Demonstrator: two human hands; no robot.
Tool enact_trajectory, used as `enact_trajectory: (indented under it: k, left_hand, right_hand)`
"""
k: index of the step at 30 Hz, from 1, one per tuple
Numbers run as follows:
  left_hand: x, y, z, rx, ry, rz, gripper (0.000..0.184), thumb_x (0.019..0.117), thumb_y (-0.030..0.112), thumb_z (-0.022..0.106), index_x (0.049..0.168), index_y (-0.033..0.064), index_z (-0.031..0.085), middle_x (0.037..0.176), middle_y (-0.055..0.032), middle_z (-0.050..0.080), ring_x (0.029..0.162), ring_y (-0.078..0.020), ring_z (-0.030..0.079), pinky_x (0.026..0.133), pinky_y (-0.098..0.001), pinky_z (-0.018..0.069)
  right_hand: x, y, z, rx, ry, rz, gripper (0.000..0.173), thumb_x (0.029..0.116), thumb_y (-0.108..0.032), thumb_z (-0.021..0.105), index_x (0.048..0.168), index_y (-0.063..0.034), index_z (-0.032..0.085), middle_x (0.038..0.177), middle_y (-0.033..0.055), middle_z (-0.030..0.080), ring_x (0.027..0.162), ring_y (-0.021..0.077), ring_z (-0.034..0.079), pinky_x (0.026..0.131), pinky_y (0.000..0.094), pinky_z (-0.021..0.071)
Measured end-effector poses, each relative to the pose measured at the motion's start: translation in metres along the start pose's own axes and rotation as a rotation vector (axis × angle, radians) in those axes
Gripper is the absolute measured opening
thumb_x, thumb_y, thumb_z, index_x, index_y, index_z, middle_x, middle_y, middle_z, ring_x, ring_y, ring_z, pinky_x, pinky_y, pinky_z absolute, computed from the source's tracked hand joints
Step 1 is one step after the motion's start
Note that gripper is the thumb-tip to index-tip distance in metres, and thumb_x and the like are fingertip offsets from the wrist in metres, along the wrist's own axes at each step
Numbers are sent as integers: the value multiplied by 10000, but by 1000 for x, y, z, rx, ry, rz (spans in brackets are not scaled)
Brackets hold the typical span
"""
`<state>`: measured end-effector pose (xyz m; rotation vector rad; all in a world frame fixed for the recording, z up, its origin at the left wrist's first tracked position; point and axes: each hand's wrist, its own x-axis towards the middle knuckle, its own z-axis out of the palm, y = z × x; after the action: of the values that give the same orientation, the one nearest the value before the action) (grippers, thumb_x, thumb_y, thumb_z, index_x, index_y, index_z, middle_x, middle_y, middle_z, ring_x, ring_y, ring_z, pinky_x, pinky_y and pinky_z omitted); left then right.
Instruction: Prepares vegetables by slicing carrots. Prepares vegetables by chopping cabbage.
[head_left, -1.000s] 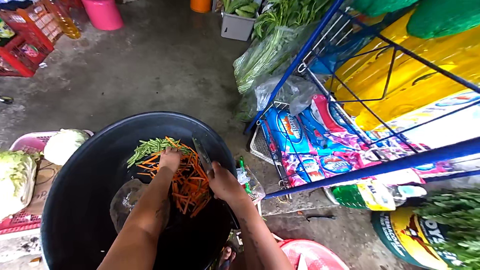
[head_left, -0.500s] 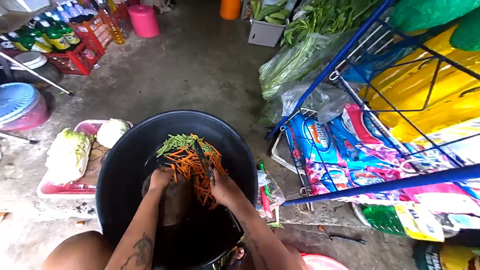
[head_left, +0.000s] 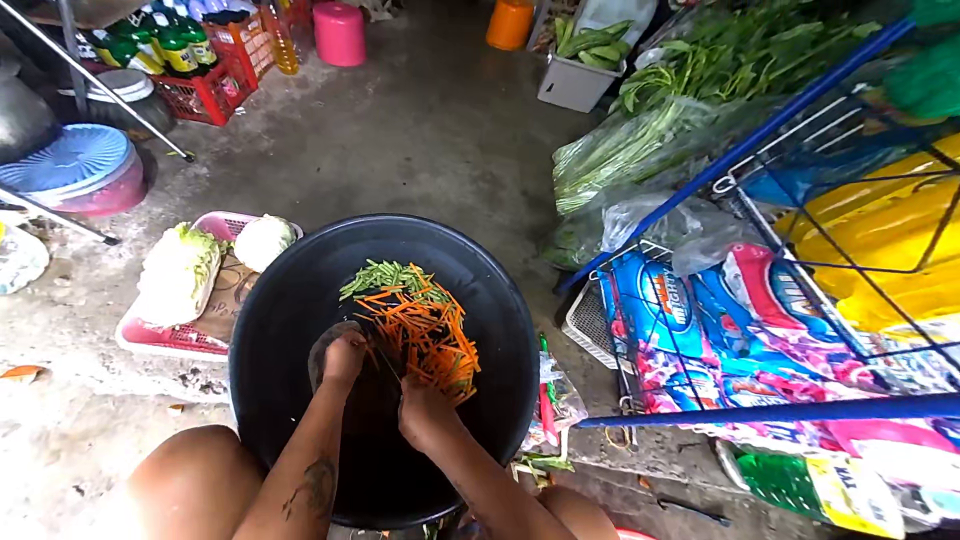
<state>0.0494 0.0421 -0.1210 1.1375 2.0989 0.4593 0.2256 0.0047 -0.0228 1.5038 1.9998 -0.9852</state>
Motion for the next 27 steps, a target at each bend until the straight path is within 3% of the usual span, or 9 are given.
enact_trajectory:
  k: [10,17,27]
  left_hand:
    - [-3,-1,3,-27,30,19,249,1028,136,592,1227,20,687,1216,-198,702,1173,-341,668,1047,-516,506]
    - [-4,1,4,-6,19,9,252,1037,132,562,1229,28,689,1232,-198,697,1195,-340,660,1057,-529,498]
    - [-4,3,3,58,3,-10,284,1042,176,552,1258,41,677,1249,-202,691,1215,-357,650,1059,-550,495]
  right_hand:
    - [4,-12,3,-38,-14,46,415,1086,-162,391,1495,-95,406,1259,199,675,1188,373,673,950,563,555]
    - [-6,-19,5,-25,-87,109,457,1067,-122,394,1522,-98,363,1311,191,656,1228,352,657,970,552,548]
    - [-50,9,18,15,-239,148,528,1024,-122,514,1517,-42,345,1309,227,632,1161,373,678,939,552,565]
